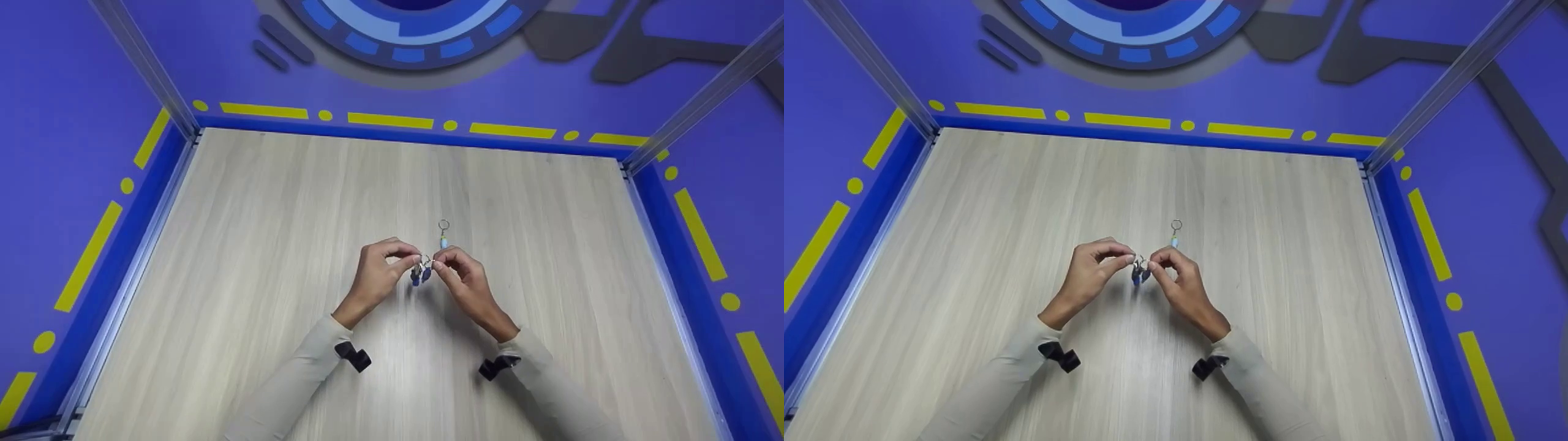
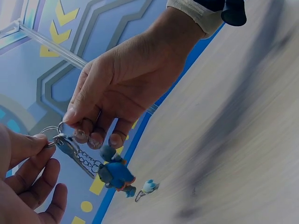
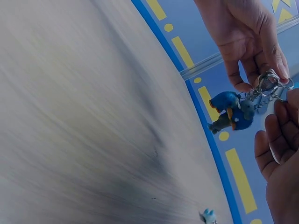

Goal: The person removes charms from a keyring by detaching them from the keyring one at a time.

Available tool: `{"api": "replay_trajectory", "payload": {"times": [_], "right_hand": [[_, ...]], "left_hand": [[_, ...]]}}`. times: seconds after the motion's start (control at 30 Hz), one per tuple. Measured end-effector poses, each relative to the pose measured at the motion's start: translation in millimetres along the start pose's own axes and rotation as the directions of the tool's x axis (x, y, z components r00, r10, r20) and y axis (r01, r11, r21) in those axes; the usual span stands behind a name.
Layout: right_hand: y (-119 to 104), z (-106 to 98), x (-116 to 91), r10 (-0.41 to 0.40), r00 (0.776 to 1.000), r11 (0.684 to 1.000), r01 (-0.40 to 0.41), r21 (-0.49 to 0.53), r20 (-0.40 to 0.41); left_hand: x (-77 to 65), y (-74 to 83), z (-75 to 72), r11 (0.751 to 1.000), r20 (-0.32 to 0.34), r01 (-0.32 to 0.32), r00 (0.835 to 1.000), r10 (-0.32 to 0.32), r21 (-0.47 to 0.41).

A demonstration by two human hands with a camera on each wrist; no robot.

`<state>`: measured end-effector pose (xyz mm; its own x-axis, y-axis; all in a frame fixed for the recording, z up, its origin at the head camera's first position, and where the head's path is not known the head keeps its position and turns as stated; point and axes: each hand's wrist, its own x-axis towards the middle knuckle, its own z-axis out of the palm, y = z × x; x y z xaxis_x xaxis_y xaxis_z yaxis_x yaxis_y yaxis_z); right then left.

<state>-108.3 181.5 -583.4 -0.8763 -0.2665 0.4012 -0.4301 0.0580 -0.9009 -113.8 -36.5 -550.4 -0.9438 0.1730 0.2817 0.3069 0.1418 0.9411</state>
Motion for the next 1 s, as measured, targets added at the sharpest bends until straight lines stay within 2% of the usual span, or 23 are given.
{"api": "replay_trajectory", "payload": {"times": [0.2,0.33,0.53,0.7,0.83,1.0], "right_hand": [[-5,0,4,-0.048,0.999,0.998,0.047,-0.039,-0.02],[-10,1,8,-0.072,0.997,0.997,0.07,-0.042,-0.04],[-15,5,9,-0.106,0.991,0.994,0.103,-0.042,-0.078],[-17,6,10,-0.112,0.989,0.994,0.11,-0.027,-0.099],[-16,6,9,-0.119,0.989,0.993,0.118,-0.02,-0.085],[-15,2,9,-0.147,0.986,0.989,0.145,-0.033,-0.075]], "left_hand": [[0.9,1.9,0.0,0.997,0.086,-0.069,0.994,0.067,0.019],[1.1,3.3,1.0,0.997,0.118,-0.073,0.991,0.07,0.021],[-2.3,1.2,4.8,0.998,0.143,0.018,0.99,-0.008,-0.065],[-5.7,-0.5,7.5,0.987,0.168,0.094,0.983,-0.072,-0.13],[-6.5,-3.4,8.4,0.975,0.186,0.137,0.977,-0.104,-0.173],[-6.4,-5.3,6.9,0.961,0.137,0.157,0.982,-0.127,-0.229]]}}
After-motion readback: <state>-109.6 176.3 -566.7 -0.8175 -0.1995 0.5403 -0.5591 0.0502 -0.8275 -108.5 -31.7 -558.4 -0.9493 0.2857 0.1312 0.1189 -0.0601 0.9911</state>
